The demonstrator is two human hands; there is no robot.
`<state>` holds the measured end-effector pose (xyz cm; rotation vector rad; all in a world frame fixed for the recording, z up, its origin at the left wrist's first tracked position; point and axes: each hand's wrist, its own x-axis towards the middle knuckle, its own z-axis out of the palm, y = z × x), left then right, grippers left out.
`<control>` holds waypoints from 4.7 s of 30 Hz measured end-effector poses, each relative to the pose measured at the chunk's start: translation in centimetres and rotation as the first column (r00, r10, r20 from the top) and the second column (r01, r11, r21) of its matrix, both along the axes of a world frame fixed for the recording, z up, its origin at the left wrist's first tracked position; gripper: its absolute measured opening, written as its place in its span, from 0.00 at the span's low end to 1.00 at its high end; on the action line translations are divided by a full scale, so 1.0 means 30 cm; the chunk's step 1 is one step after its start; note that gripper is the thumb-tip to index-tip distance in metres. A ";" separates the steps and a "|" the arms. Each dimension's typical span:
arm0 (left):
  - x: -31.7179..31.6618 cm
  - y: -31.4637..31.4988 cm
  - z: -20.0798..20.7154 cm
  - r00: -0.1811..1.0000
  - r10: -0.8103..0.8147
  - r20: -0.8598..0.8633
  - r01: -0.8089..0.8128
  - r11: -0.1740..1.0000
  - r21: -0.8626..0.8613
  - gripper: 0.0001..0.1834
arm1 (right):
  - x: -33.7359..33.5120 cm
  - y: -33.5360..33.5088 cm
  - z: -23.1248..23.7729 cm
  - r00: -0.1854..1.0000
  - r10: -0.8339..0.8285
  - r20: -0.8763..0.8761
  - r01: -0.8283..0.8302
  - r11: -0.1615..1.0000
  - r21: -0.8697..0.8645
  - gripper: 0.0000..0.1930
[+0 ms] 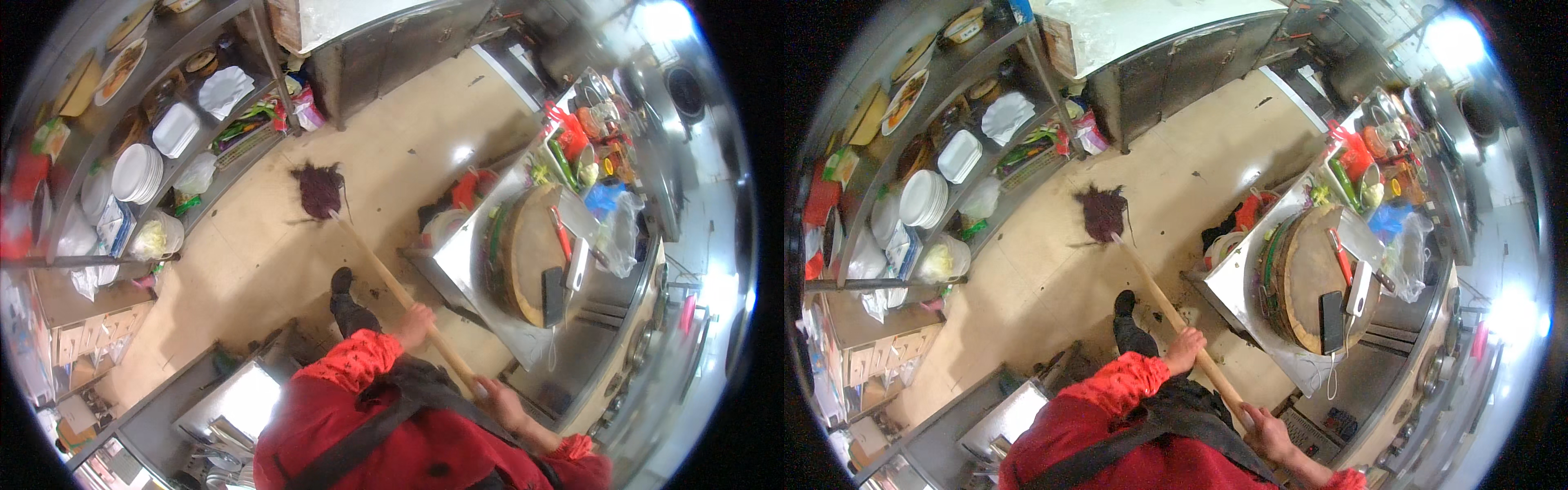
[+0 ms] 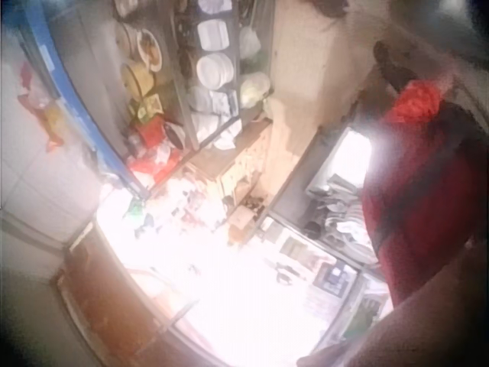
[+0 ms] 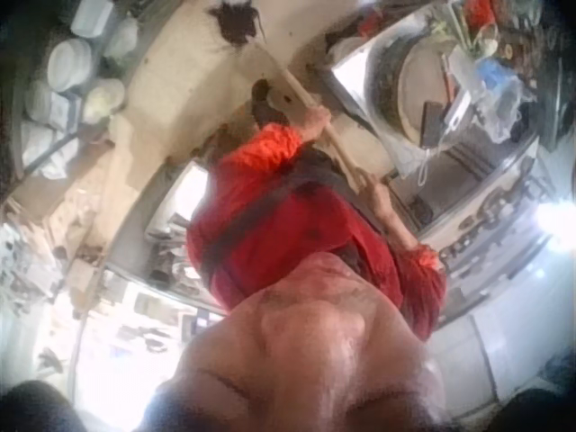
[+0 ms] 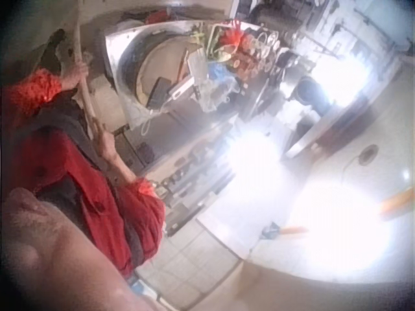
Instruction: The person mops the kitchen floor with a long-handled mop, moving around stainless steel counters and equipment. They then place the mop in a sink and later lift a bucket of liquid to stir its contents with their hand.
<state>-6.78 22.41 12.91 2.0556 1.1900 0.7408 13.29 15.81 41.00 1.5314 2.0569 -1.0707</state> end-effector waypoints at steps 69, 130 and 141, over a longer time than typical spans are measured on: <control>-0.123 -0.194 -0.524 0.918 0.378 -0.116 -0.392 0.834 -0.388 0.23 | -0.063 -0.394 -0.410 0.538 -0.843 -0.030 0.617 0.417 -0.667 0.25; 0.747 -1.000 -0.292 0.645 0.764 0.012 -0.763 0.643 0.061 0.10 | 0.885 -0.588 -0.175 0.742 0.669 -0.047 -0.634 0.723 0.274 0.31; 1.599 -0.921 -0.238 0.412 0.899 -0.148 -0.909 0.416 0.002 0.11 | 1.633 -0.228 -0.139 0.279 0.953 0.118 -0.941 0.247 0.230 0.36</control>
